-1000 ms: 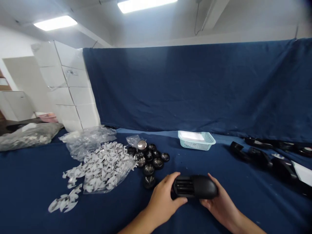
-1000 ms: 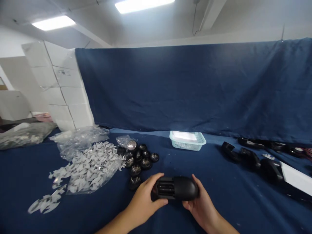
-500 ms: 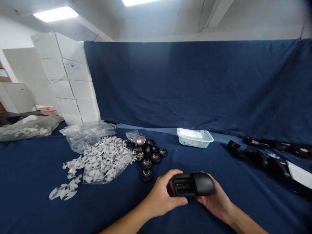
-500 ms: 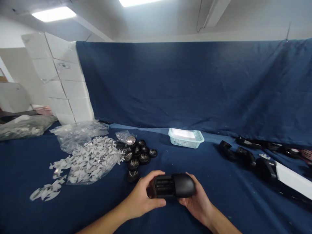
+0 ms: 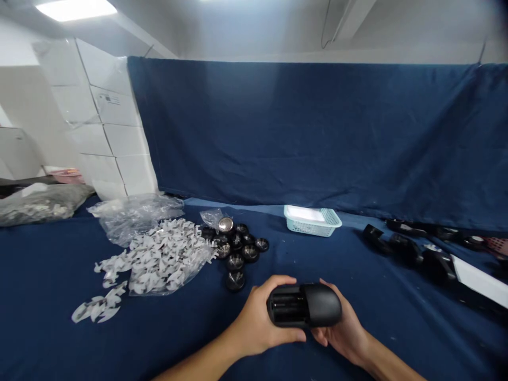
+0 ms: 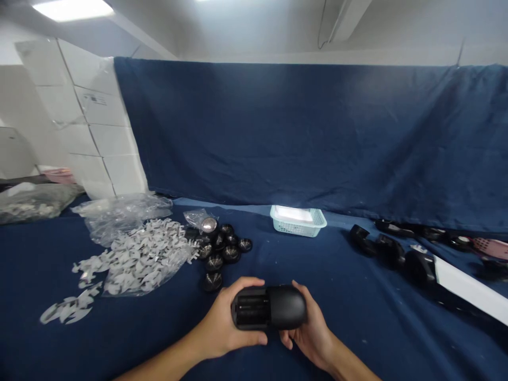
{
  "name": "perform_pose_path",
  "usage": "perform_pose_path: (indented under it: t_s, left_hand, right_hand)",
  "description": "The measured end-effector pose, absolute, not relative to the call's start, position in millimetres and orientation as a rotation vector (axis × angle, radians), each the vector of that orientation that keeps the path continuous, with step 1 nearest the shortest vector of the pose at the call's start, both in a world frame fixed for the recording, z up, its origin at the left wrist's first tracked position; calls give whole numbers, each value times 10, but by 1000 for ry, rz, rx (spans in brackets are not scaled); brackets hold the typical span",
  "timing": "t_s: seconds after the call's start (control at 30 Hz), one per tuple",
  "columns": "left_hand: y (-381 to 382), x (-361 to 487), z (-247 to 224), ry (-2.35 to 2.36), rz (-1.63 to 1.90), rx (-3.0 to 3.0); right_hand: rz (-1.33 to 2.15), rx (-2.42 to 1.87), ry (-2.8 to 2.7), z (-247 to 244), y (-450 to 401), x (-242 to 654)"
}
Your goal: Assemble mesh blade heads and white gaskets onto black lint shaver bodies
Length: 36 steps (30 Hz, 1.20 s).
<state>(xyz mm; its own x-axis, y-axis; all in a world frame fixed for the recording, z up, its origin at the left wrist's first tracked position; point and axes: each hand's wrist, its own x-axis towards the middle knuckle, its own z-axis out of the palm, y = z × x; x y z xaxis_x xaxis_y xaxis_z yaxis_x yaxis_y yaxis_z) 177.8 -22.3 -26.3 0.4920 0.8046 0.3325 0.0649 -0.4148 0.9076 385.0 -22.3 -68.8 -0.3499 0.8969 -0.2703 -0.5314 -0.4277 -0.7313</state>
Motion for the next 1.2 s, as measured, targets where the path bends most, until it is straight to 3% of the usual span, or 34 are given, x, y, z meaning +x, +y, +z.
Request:
perform_pose_path:
  t_s: [0.4,0.6,1.0,1.2]
  left_hand:
    - [-205,1905,-569,664,1335,2450]
    - [-127,1840,-536,735,1495,2641]
    - [-93,1820,-419,812,1294,3262]
    - [-112,1830,-450,826,1285,3237]
  right_hand:
    - [1988,-659,-498,-548,-123,3893]
    - [2018,-515,-682,-566,-111,3909]
    - [1738,-638,-929,-644,-218,3829]
    - [1640,-755,-970,-624,-259,3806]
